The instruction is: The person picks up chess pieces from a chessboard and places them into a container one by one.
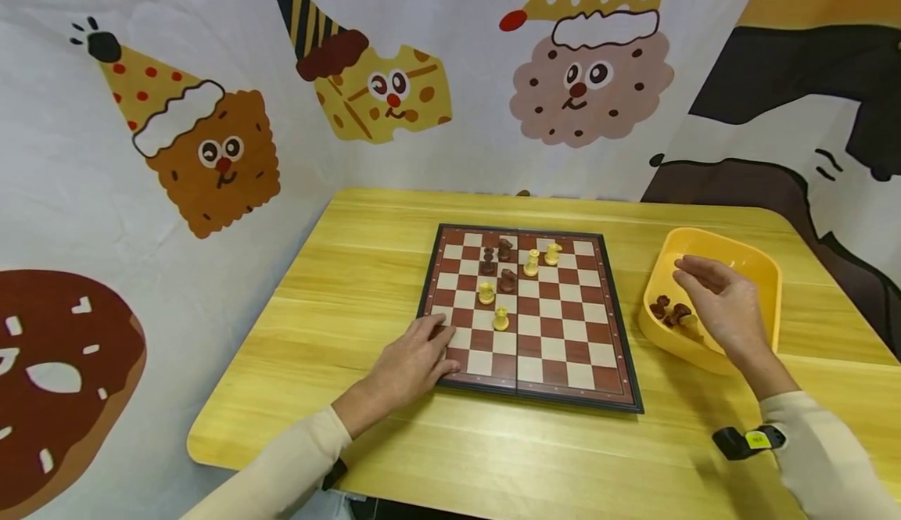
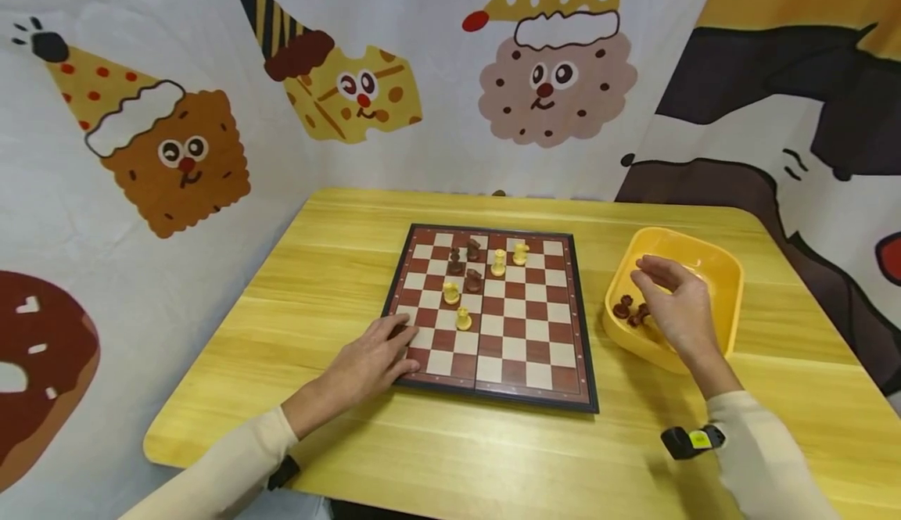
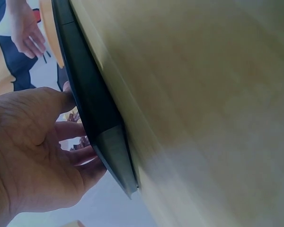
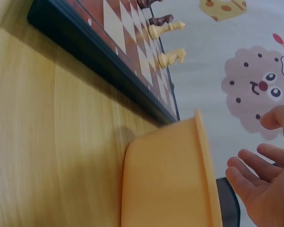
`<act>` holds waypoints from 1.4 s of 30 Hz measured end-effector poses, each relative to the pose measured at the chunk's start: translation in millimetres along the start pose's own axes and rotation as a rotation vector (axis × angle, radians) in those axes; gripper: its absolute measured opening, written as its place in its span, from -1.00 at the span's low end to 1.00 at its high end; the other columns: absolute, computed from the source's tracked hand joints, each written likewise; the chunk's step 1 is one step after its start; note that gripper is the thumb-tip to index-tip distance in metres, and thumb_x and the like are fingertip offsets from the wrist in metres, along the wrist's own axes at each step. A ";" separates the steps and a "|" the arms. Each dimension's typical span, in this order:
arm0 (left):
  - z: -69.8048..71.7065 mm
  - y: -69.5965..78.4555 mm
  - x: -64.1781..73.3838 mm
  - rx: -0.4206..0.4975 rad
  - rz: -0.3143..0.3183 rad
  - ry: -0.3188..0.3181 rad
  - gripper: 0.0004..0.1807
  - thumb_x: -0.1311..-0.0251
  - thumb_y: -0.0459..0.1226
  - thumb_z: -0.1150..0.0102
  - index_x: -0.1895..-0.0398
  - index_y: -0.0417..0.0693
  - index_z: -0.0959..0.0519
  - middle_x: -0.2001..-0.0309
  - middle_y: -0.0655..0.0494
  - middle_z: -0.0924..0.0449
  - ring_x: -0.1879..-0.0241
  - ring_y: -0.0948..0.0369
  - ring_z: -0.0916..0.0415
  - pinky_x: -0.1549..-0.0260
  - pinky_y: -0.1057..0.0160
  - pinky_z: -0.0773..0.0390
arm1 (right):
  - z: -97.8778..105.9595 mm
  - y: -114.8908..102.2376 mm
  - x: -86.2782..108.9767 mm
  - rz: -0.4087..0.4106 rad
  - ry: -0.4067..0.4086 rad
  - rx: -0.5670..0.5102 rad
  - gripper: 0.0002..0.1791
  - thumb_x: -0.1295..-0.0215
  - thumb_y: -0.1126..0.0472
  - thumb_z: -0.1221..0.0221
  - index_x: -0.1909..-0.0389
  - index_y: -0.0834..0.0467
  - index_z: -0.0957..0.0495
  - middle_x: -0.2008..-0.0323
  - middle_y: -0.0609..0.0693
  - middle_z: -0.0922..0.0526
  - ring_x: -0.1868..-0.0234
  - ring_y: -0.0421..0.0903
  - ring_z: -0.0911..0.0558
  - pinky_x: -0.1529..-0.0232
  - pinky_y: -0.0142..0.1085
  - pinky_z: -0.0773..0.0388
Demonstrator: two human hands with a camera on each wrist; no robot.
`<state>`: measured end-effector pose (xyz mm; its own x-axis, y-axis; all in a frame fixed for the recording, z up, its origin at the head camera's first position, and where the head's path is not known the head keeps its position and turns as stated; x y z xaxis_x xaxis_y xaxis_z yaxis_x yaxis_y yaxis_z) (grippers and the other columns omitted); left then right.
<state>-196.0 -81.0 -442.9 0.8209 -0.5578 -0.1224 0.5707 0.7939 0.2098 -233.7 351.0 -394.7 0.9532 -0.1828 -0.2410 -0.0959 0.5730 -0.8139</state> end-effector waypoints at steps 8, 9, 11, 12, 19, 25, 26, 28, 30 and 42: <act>1.1 1.2 0.9 -0.005 -0.007 0.007 -0.38 -0.44 0.01 -0.16 -0.36 -0.26 -0.49 -0.35 -0.27 -0.33 -0.35 -0.12 -0.30 -0.15 -0.01 -0.55 | -16.6 -17.6 4.1 0.033 -0.057 -0.061 -0.47 -0.51 0.05 -0.18 -0.30 0.34 -0.50 -0.04 -0.22 -0.66 0.09 -0.50 -0.55 0.26 -0.63 -0.53; 0.9 1.0 1.1 -0.009 -0.006 0.005 -0.38 -0.44 0.01 -0.16 -0.36 -0.26 -0.49 -0.36 -0.27 -0.33 -0.35 -0.13 -0.29 -0.15 -0.01 -0.54 | -19.7 -19.8 4.6 0.034 -0.062 -0.075 -0.49 -0.51 0.05 -0.19 -0.28 0.33 -0.52 -0.02 -0.23 -0.67 0.13 -0.47 -0.56 0.31 -0.60 -0.55; 0.6 0.8 1.1 -0.017 -0.004 0.000 -0.37 -0.45 0.02 -0.14 -0.36 -0.25 -0.49 -0.37 -0.26 -0.32 -0.36 -0.12 -0.28 -0.18 -0.01 -0.53 | -26.1 -23.9 5.7 0.033 -0.075 -0.114 -0.52 -0.50 0.07 -0.21 -0.26 0.31 -0.54 0.02 -0.25 -0.68 0.25 -0.39 -0.60 0.45 -0.54 -0.55; 0.4 0.7 0.9 -0.022 -0.005 -0.002 -0.37 -0.45 0.03 -0.14 -0.36 -0.25 -0.49 -0.37 -0.26 -0.32 -0.36 -0.11 -0.28 -0.19 -0.01 -0.52 | -29.4 -25.7 6.2 0.037 -0.082 -0.133 -0.53 -0.50 0.08 -0.21 -0.25 0.31 -0.54 0.03 -0.27 -0.68 0.28 -0.37 -0.60 0.49 -0.51 -0.55; -0.8 1.2 0.7 -0.022 -0.016 -0.005 -0.37 -0.46 0.04 -0.12 -0.35 -0.26 -0.50 -0.37 -0.25 -0.33 -0.37 -0.09 -0.28 -0.21 0.01 -0.49 | -51.6 -36.5 7.4 0.132 -0.118 -0.170 -0.57 -0.50 0.17 -0.21 -0.20 0.41 -0.56 -0.03 -0.08 -0.71 0.04 -0.43 -0.61 0.12 -0.63 -0.51; -0.8 2.5 0.4 -0.033 -0.012 -0.014 -0.38 -0.46 0.03 -0.13 -0.35 -0.25 -0.51 -0.37 -0.24 -0.34 -0.37 -0.09 -0.28 -0.22 0.02 -0.49 | -64.8 -42.7 6.0 0.118 -0.155 -0.189 -0.57 -0.51 0.15 -0.20 -0.22 0.37 -0.56 -0.07 -0.02 -0.69 0.01 -0.38 -0.61 0.05 -0.61 -0.50; -0.8 2.8 0.3 -0.040 -0.011 -0.019 -0.38 -0.46 0.03 -0.12 -0.35 -0.24 -0.50 -0.38 -0.24 -0.33 -0.37 -0.09 -0.27 -0.23 0.02 -0.48 | -66.8 -43.8 5.8 0.114 -0.167 -0.193 -0.56 -0.51 0.16 -0.20 -0.23 0.37 -0.55 -0.09 0.01 -0.68 0.01 -0.38 -0.61 0.05 -0.61 -0.50; -0.9 3.3 0.0 -0.049 -0.011 -0.027 -0.38 -0.47 0.03 -0.10 -0.36 -0.24 -0.49 -0.38 -0.24 -0.32 -0.38 -0.10 -0.26 -0.24 0.02 -0.47 | -71.1 -46.6 5.3 0.112 -0.189 -0.205 -0.56 -0.51 0.18 -0.20 -0.25 0.36 -0.53 -0.13 0.12 -0.65 0.00 -0.38 -0.61 0.04 -0.59 -0.52; -1.6 3.2 -0.2 -0.052 -0.010 -0.036 -0.38 -0.48 0.04 -0.08 -0.38 -0.23 -0.48 -0.39 -0.23 -0.31 -0.39 -0.11 -0.25 -0.25 0.02 -0.45 | -75.2 -49.3 4.6 0.115 -0.209 -0.211 -0.55 -0.51 0.21 -0.19 -0.28 0.38 -0.50 -0.16 0.22 -0.62 -0.01 -0.38 -0.61 0.05 -0.58 -0.53; -1.0 3.0 -0.5 -0.061 -0.008 -0.050 -0.37 -0.49 0.04 -0.07 -0.39 -0.23 -0.46 -0.40 -0.25 -0.30 -0.39 -0.12 -0.24 -0.25 0.01 -0.46 | -103.8 -53.8 -4.5 0.095 -0.241 -0.096 -0.56 -0.52 0.19 -0.17 -0.27 0.35 -0.50 -0.14 0.28 -0.62 -0.12 0.13 -0.59 0.14 -0.62 -0.49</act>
<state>-194.7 -78.1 -443.1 0.8151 -0.5744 -0.0753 0.5787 0.8017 0.1495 -262.6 238.0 -404.8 0.9783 0.0695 -0.1952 -0.2036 0.4977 -0.8431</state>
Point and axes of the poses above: each hand's wrist, its own x-axis away from the middle knuckle, its own z-axis out of the back of the hand, y = z × x, the point moved 5 cm from there along -x, towards the middle knuckle
